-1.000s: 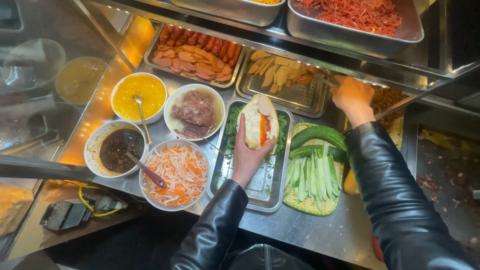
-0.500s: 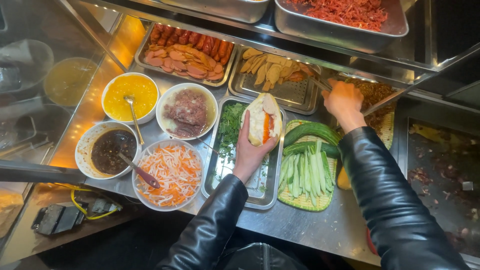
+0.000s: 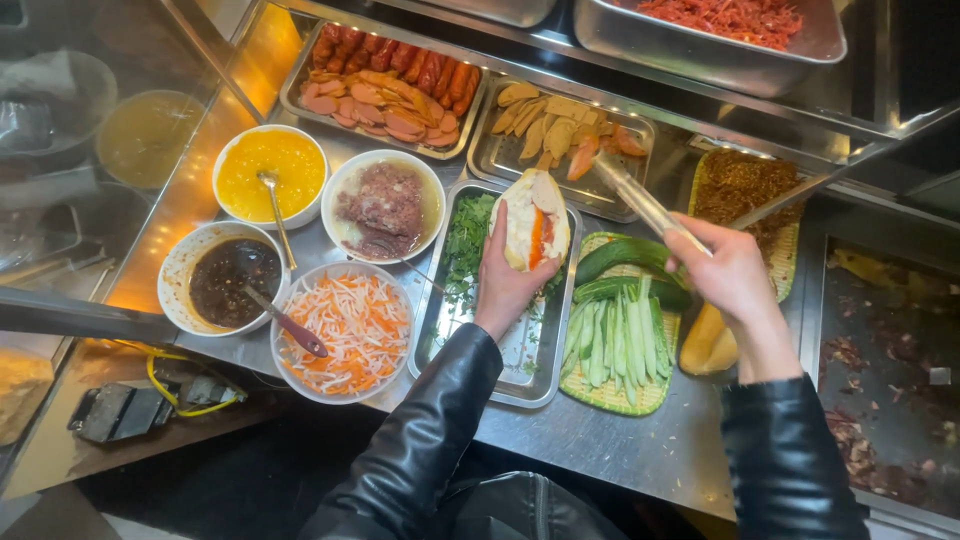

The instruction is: The person assembles a sandwich by adding various fillings like meat and vegetables, applying sauce, and then toasting it in a sandwich press.

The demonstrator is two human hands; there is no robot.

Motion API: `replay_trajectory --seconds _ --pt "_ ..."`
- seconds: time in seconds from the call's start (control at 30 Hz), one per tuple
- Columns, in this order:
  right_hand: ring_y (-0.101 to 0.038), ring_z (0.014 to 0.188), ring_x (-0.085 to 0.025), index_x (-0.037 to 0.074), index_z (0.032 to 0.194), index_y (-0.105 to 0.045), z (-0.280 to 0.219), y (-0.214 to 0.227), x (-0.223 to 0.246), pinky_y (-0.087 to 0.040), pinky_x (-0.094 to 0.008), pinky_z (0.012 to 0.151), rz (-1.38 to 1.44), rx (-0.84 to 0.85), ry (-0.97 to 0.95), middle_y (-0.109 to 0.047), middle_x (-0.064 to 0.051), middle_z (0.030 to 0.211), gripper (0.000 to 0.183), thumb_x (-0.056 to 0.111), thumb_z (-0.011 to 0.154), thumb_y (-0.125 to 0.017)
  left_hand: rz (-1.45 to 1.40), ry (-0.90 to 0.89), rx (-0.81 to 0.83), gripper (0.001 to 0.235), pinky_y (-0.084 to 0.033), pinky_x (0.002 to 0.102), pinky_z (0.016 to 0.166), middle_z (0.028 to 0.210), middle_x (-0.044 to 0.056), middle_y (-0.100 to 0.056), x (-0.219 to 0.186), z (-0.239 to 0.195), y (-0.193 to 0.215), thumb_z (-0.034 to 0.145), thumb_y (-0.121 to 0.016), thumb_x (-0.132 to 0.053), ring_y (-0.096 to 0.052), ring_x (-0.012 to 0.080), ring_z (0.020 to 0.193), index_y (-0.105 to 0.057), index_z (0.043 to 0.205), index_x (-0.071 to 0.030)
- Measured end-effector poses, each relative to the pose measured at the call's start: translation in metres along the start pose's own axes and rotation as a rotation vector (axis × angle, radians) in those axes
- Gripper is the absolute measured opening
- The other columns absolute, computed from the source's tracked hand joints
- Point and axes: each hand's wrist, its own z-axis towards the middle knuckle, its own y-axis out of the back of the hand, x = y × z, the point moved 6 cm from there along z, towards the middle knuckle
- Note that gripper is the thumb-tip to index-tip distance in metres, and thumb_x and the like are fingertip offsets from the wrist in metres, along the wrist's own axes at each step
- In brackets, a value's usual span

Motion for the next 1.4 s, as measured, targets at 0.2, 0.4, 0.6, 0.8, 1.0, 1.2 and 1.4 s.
replay_trajectory --seconds 0.2,0.4,0.6,0.8,1.0,1.2,1.4 --pt "-0.054 0.057 -0.021 -0.004 0.131 -0.068 -0.031 -0.02 0.035 -0.044 -0.034 0.053 -0.055 0.27 -0.048 -0.07 -0.021 0.067 0.041 0.014 0.094 -0.07 -0.056 -0.011 -0.014 0.111 -0.046 0.055 0.108 0.147 0.037 -0.037 -0.006 0.004 0.011 0.073 -0.082 -0.008 -0.046 0.051 0.135 -0.017 0.163 -0.012" --pt "-0.068 0.111 -0.041 0.018 0.14 -0.069 0.022 -0.041 0.015 -0.049 -0.052 0.099 -0.317 -0.001 0.039 -0.073 -0.019 0.117 0.044 0.034 0.1 -0.073 -0.029 0.029 -0.064 0.115 -0.051 0.052 0.104 0.146 0.034 -0.039 0.002 0.0 0.027 0.071 -0.086 -0.012 -0.047 0.0494 0.135 -0.017 0.163 -0.014" --pt "-0.069 0.109 -0.045 0.025 0.135 -0.071 0.117 -0.086 -0.053 -0.051 -0.058 0.094 -0.495 -0.149 -0.101 -0.075 -0.021 0.11 0.043 0.043 0.095 -0.072 -0.079 0.055 -0.073 0.113 -0.053 0.05 0.102 0.145 0.032 -0.039 0.001 -0.011 0.034 0.072 -0.085 -0.011 -0.049 0.0471 0.133 -0.018 0.163 -0.017" --pt "-0.068 0.11 -0.046 0.026 0.135 -0.07 0.143 -0.086 -0.071 -0.051 -0.056 0.095 -0.504 -0.16 -0.121 -0.074 -0.021 0.113 0.049 0.05 0.092 -0.068 -0.049 0.074 -0.087 0.114 -0.043 0.054 0.111 0.149 0.028 -0.04 -0.005 -0.019 0.037 0.07 -0.087 -0.022 -0.043 0.0457 0.14 -0.021 0.163 -0.019" --pt "-0.069 0.106 -0.048 0.021 0.13 -0.074 0.102 -0.083 -0.057 -0.053 -0.057 0.092 -0.483 -0.182 -0.087 -0.075 -0.023 0.107 0.039 0.039 0.096 -0.069 -0.075 0.064 -0.068 0.108 -0.042 0.059 0.111 0.147 0.033 -0.039 -0.012 -0.017 0.034 0.075 -0.084 -0.013 -0.044 0.0496 0.138 -0.02 0.162 -0.015" --pt "-0.072 0.084 -0.023 0.022 0.13 -0.073 0.011 -0.025 -0.021 -0.055 -0.037 0.084 -0.088 -0.072 -0.107 -0.076 -0.015 0.092 0.039 0.03 0.092 -0.075 -0.034 0.014 -0.042 0.11 -0.047 0.056 0.106 0.146 0.035 -0.039 -0.009 -0.011 0.029 0.073 -0.083 -0.013 -0.045 0.0522 0.136 -0.019 0.162 -0.01" --pt "-0.072 0.081 -0.024 0.028 0.131 -0.072 0.017 0.004 -0.041 -0.052 -0.04 0.084 -0.23 -0.043 -0.157 -0.074 -0.003 0.074 0.042 0.043 0.092 -0.076 -0.082 0.027 -0.005 0.111 -0.052 0.052 0.102 0.145 0.036 -0.038 -0.007 -0.008 0.007 0.074 -0.082 -0.005 -0.05 0.0502 0.132 -0.017 0.163 -0.013"
